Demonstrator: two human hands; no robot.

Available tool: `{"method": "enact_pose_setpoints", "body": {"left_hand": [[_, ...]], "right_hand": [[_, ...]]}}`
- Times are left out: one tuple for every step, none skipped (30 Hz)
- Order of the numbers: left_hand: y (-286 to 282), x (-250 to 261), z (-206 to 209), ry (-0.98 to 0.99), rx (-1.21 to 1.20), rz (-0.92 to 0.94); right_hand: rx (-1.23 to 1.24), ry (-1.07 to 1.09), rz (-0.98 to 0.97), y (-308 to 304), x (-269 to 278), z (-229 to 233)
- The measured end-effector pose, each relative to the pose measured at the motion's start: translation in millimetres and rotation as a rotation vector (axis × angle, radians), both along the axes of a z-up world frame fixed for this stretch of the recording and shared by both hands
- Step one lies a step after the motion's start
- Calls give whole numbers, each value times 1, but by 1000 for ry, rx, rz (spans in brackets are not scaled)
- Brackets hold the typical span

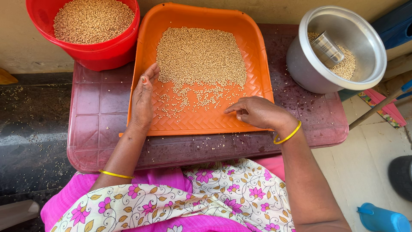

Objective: The person cleans grains by shaking them in a tray, spreading them out by hand to pick through them, and pouring the grains between a tray and a bowl.

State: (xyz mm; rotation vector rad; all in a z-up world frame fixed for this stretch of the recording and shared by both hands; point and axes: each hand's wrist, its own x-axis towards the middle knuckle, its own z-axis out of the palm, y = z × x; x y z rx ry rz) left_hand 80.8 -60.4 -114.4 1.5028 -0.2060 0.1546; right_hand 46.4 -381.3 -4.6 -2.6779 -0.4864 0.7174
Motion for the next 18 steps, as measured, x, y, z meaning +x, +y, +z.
{"method": "enact_pose_setpoints", "body": {"left_hand": [[0, 0, 0, -1, 2, 1], [0, 0, 0, -5, 8, -2], [0, 0, 0, -10, 14, -5], [0, 0, 0, -13, 20, -8], [0, -1, -1, -15, 20, -7], [0, -1, -1, -16, 21, -7], [0, -1, -1, -18, 21, -6], [0, -1, -1, -10, 16, -8], [1, -2, 0, -1, 10, -9], [1, -2, 0, 6, 4, -9], [0, -2, 0, 4, 9, -10], [0, -2, 0, 2, 14, -8], [1, -2, 0, 0, 18, -7], [1, -2, 0, -7, 20, -8], [1, -2, 0, -14, 22, -10], [0, -2, 0, -22, 25, -13], [0, -1, 0, -13, 16, -15], [0, -2, 0, -3, 7, -18]], "right_hand": [[-19, 4, 7, 0, 0, -1], [-6, -7, 20, -1, 0, -3], [7, -17, 32, -1, 0, -6], [19, -26, 46, -3, 0, -10], [70, -21, 73, -3, 1, -14], [122, -16, 99, -4, 2, -19], [173, -12, 126, -7, 3, -22], [153, 60, 162, -11, 4, -24], [134, 131, 199, -14, 7, -23], [114, 200, 238, -17, 8, -22], [140, 195, 211, -19, 8, -20], [167, 190, 186, -20, 7, -18], [193, 185, 162, -20, 7, -15], [190, 186, 95, -18, 6, -15], [187, 187, 28, -14, 7, -16], [184, 187, -40, -12, 6, -18], [192, 194, 28, -11, 6, -18], [199, 203, 94, -11, 5, -20]]}}
